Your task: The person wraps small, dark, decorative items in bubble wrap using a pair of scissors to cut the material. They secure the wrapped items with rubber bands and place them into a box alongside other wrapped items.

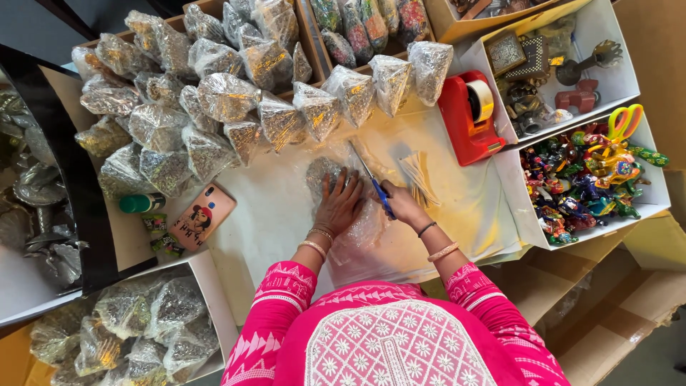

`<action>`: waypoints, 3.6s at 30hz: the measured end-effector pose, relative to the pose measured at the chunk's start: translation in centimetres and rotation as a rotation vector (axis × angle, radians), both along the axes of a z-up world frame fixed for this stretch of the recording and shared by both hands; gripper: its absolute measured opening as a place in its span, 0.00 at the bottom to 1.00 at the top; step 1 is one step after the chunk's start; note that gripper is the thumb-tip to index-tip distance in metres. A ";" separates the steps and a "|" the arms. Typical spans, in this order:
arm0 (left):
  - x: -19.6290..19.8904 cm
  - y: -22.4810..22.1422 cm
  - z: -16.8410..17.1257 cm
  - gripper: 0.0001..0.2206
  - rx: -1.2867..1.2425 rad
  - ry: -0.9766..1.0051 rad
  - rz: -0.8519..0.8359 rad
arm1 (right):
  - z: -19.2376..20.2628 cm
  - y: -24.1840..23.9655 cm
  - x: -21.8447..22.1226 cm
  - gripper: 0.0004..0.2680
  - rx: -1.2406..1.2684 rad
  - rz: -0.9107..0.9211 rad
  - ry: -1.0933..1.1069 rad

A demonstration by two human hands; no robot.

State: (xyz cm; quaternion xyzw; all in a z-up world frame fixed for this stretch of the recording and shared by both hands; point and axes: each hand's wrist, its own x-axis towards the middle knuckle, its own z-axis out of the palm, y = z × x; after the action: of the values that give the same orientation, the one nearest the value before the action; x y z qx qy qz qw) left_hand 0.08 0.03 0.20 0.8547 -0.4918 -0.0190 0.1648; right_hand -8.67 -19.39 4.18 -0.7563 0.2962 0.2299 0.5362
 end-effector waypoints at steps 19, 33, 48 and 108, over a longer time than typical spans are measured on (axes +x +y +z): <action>0.0 0.1 -0.7 0.23 -0.020 -0.009 0.002 | 1.2 -0.9 0.6 0.15 -0.072 -0.014 -0.022; 0.1 1.7 -0.9 0.24 -0.292 0.220 0.024 | 2.3 -6.8 -8.8 0.19 -0.857 -0.145 -0.216; -2.9 7.4 -0.7 0.19 -0.374 0.428 0.480 | -0.1 -4.4 0.8 0.24 -0.790 0.308 -0.682; -0.8 7.8 8.1 0.24 -0.800 1.139 0.326 | -4.9 -11.8 -49.5 0.17 -1.319 -1.519 -0.551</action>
State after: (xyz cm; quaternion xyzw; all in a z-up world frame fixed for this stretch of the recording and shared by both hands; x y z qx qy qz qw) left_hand -0.75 7.87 8.28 0.6485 -0.1647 -0.2557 0.6978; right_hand -58.21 -31.18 -0.76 -0.5398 0.6283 -0.5559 0.0692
